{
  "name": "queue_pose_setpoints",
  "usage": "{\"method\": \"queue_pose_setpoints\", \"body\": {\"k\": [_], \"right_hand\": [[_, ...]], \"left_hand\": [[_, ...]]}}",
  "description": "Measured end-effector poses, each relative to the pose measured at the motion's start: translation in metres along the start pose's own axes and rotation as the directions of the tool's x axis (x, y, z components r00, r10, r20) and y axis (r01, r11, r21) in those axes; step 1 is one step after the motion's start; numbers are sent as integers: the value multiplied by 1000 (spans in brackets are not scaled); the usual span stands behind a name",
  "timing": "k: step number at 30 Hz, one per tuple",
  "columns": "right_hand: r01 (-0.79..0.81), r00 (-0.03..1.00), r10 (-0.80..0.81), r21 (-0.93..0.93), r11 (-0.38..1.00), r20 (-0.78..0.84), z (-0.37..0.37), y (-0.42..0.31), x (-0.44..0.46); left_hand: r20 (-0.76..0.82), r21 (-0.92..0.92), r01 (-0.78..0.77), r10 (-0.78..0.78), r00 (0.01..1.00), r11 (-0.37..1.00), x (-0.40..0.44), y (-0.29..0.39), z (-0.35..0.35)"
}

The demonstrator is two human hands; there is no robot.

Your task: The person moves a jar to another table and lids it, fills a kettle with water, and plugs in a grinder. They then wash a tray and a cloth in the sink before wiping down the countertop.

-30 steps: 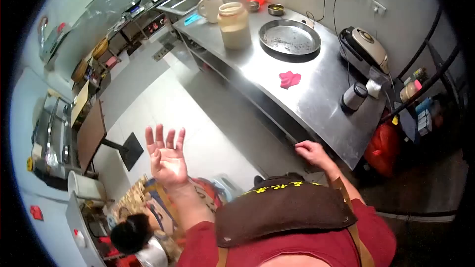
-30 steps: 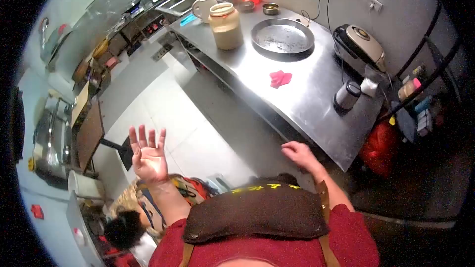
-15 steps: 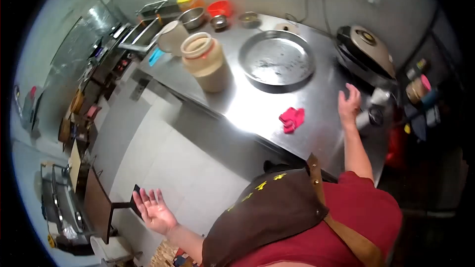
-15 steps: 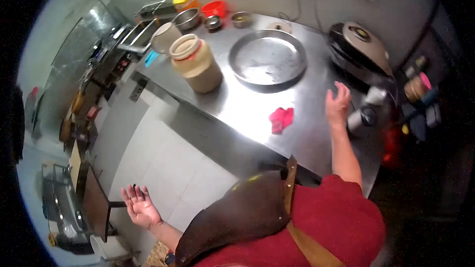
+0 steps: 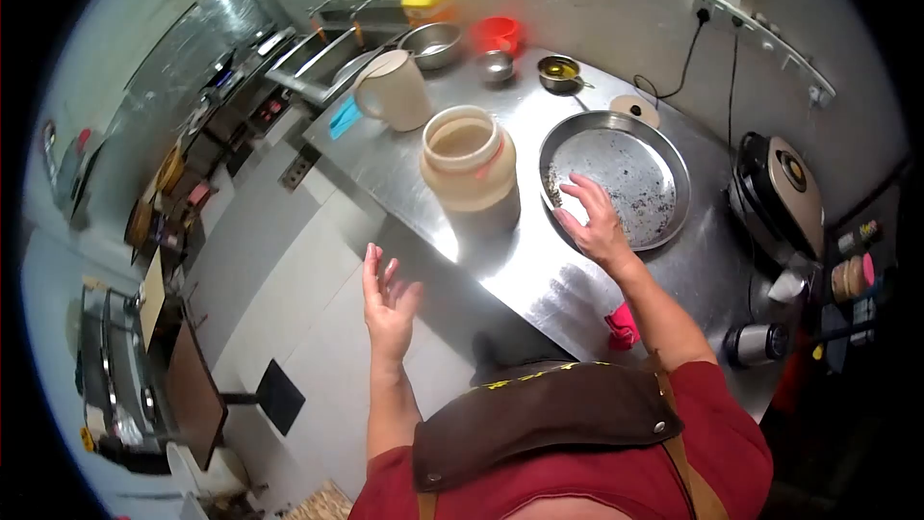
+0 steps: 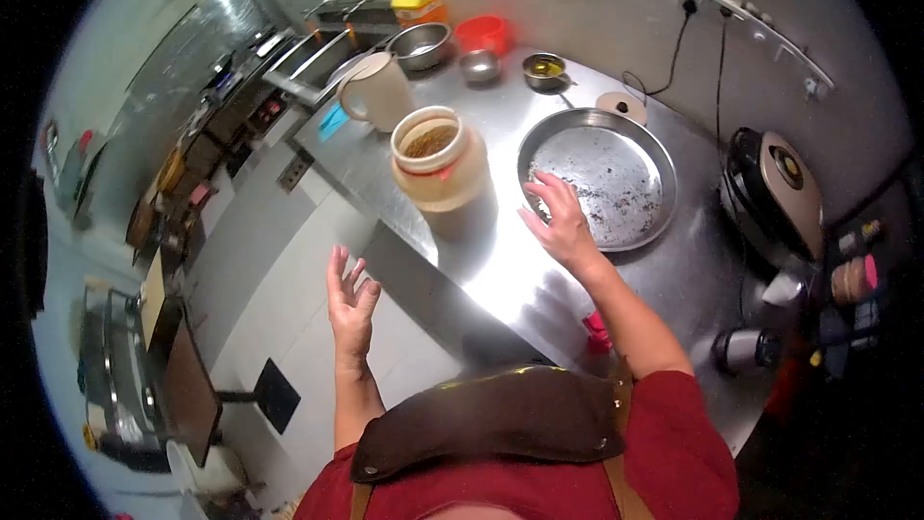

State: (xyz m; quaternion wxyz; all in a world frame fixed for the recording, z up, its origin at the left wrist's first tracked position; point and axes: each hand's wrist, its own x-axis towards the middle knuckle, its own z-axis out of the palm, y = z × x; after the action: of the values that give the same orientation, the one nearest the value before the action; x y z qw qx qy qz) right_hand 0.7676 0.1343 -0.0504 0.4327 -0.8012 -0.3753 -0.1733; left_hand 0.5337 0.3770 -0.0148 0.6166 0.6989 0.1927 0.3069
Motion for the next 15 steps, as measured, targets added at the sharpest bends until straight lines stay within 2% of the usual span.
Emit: {"method": "queue_pose_setpoints", "body": {"k": [5,6,9,11,13,14,15], "right_hand": [[-129,992,129,-28,991,3,8,-12,50],[-135,989,136,-24,991,63,18,-12,61],[-69,991,75,-60,996,112,68,-5,94],[-251,905,270,-100,963,329,77,-32,132],[-306,858,322,-106,946,399,88,-38,164],[-190,884,227,-130,973,409,95,-37,171],[-67,891,130,-158,985,434,104,-36,170]], "left_hand": [[126,240,-97,68,990,966,79,-24,6],[158,265,-101,60,986,959,96,-27,8],[304,385,-288,174,937,877,141,-36,19],[346,353,-355,232,909,866,165,-43,29],[420,337,-449,295,859,828,187,-43,44],[455,314,-497,331,827,809,196,-51,49],[462,291,-461,299,835,838,200,-60,55]]}}
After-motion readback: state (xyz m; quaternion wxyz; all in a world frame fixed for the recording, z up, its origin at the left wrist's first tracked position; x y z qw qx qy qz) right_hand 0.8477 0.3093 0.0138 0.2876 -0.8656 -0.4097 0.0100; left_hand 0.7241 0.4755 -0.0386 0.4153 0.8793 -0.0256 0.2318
